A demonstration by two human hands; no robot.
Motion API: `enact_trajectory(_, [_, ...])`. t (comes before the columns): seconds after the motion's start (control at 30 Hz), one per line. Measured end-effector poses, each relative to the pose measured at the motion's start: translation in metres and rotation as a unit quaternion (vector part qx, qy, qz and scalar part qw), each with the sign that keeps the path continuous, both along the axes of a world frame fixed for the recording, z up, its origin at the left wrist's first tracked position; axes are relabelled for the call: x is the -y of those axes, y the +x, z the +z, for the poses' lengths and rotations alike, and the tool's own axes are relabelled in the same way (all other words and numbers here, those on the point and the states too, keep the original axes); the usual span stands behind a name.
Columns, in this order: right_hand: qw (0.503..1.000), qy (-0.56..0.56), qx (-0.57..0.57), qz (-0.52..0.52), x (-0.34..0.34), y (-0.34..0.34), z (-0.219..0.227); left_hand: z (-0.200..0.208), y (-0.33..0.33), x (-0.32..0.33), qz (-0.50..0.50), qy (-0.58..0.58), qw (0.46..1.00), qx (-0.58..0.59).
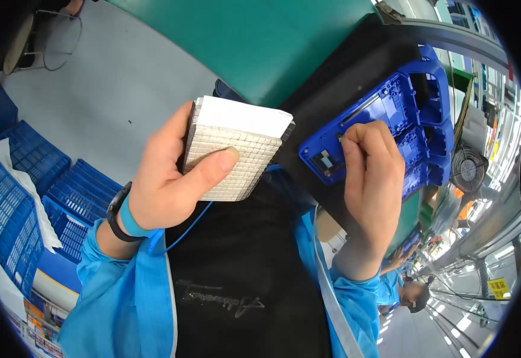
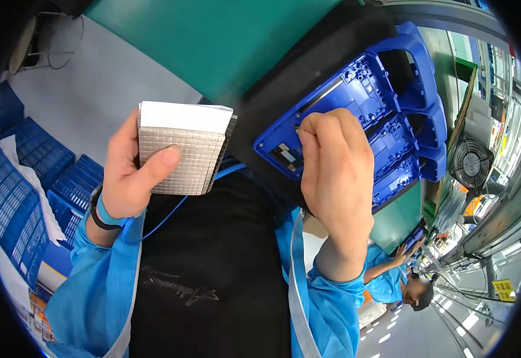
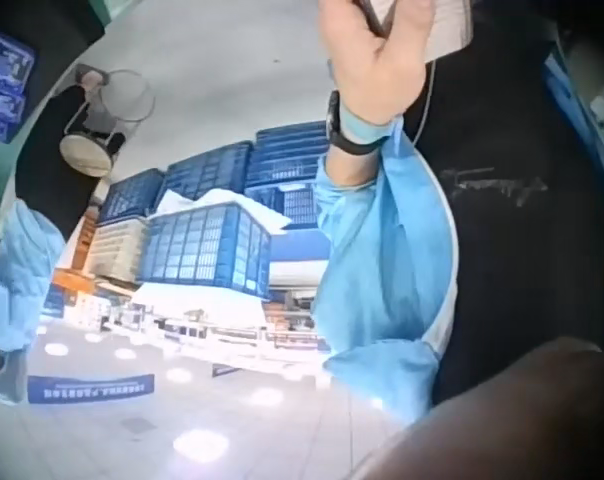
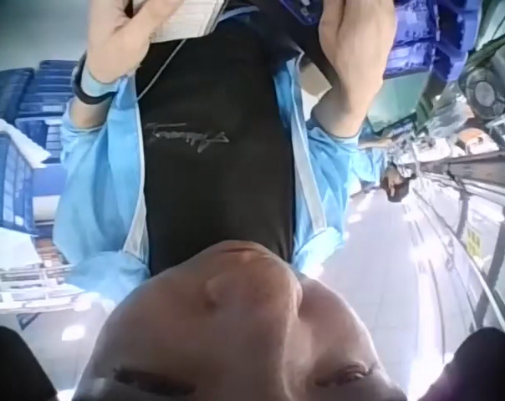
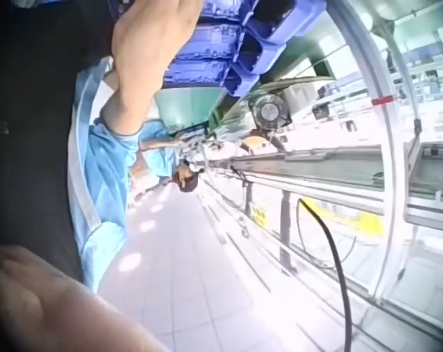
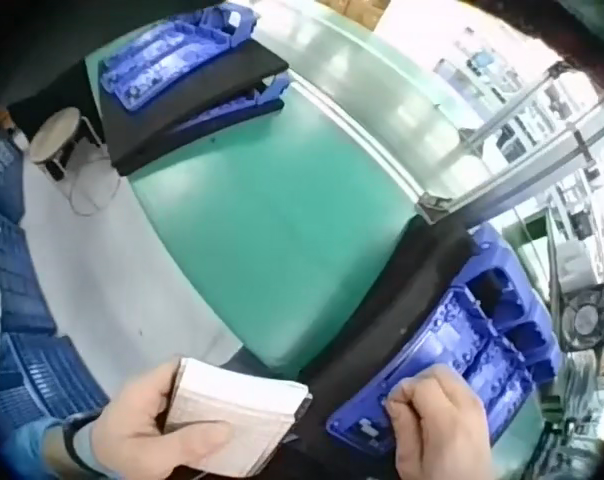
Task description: Applying small labels or components to electronic device housings on a factory assembly line.
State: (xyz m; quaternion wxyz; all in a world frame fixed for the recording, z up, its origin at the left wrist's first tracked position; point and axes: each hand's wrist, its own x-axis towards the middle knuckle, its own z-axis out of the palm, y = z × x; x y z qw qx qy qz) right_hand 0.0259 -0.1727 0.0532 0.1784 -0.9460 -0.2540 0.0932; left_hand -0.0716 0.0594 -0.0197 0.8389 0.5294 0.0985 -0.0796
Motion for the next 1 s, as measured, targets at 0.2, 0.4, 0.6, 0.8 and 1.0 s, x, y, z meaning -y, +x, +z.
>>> enact_trajectory(0.2, [1.000,-0.010,-0.018,-0.006,-0.003,0.003,0.002,-0.004,0.003,-0.002,-0.002,0.000,1.000,0.019])
enact_trajectory(0.4, [1.000,-0.013,-0.021,0.001,-0.004,0.003,0.002,-0.005,0.004,-0.002,-0.001,-0.002,1.000,0.022])
enact_trajectory(0.6, [0.999,-0.041,0.023,-0.005,-0.006,0.001,0.001,-0.002,0.005,-0.002,-0.007,-0.001,1.000,0.017])
enact_trajectory(0.8, [0.997,-0.051,0.059,-0.022,-0.004,-0.006,-0.005,-0.004,0.003,-0.001,0.003,0.003,1.000,0.025])
enact_trajectory(1.0, [0.996,0.056,0.019,-0.067,0.008,-0.013,0.000,-0.007,0.003,-0.001,0.001,0.011,0.999,0.031])
